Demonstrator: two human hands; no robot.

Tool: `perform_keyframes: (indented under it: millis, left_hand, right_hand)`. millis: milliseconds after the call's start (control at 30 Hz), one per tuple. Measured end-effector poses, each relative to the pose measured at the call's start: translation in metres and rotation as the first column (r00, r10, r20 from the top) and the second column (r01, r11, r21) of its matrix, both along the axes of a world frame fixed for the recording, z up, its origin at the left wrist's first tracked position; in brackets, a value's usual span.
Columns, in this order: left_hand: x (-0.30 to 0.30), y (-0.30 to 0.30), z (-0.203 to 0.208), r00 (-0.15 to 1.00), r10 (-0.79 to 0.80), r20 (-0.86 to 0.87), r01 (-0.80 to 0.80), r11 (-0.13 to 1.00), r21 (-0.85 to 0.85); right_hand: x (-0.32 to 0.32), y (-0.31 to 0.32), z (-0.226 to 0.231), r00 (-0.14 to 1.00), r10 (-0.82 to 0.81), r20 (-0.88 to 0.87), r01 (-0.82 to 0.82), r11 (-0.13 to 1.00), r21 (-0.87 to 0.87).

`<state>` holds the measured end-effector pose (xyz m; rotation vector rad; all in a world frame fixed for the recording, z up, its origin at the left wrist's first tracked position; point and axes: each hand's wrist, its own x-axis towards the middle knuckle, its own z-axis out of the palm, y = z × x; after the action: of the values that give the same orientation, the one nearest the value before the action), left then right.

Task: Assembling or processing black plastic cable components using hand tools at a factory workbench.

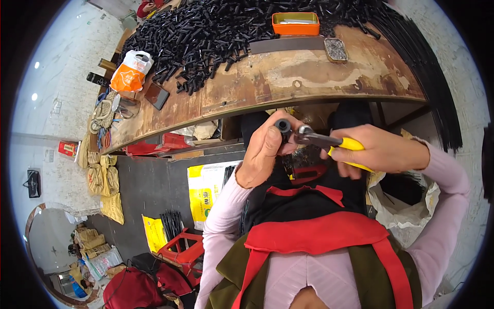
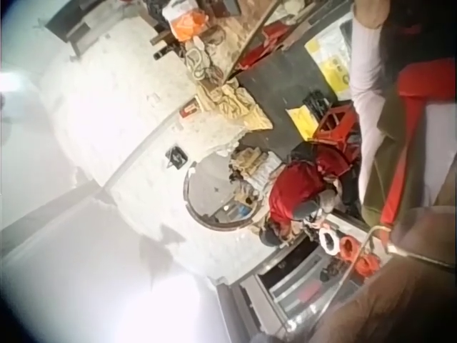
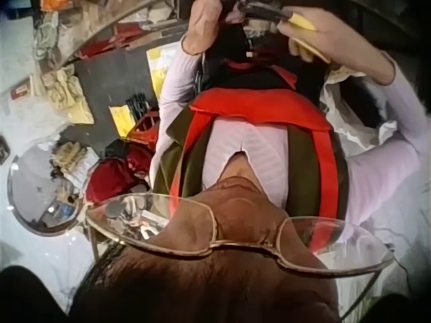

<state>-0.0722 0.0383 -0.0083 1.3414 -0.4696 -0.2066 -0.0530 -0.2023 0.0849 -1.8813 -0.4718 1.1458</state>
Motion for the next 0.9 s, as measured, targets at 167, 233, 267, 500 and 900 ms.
perform_keyframes:
  millis: [167, 233, 267, 500, 900]
  left_hand:
    - [0.011, -0.002, -0.002, 0.995, -0.079, 0.062, 0.081, 0.996, -0.040]
    - [0.013, -0.002, -0.001, 0.996, -0.091, 0.008, 0.091, 0.995, -0.038]
    - [0.013, -0.004, -0.001, 0.996, -0.093, 0.010, 0.093, 0.995, -0.040]
    - [0.012, -0.001, -0.006, 0.998, -0.063, -0.021, 0.062, 0.997, -0.044]
    - [0.010, 0.006, -0.009, 0.999, -0.024, -0.023, 0.023, 0.997, -0.074]
  right_hand:
    - [-0.009, -0.013, 0.001, 1.000, 0.004, -0.002, -0.004, 1.000, -0.013]
    - [-0.009, -0.013, -0.001, 1.000, -0.011, 0.018, 0.011, 1.000, -0.008]
    - [-0.009, -0.012, -0.001, 0.999, -0.025, 0.033, 0.025, 1.000, -0.002]
    - [-0.003, -0.004, -0.011, 0.998, -0.050, -0.027, 0.051, 0.999, 0.019]
    - [0.002, 0.005, -0.031, 0.997, -0.066, -0.043, 0.072, 0.985, 0.155]
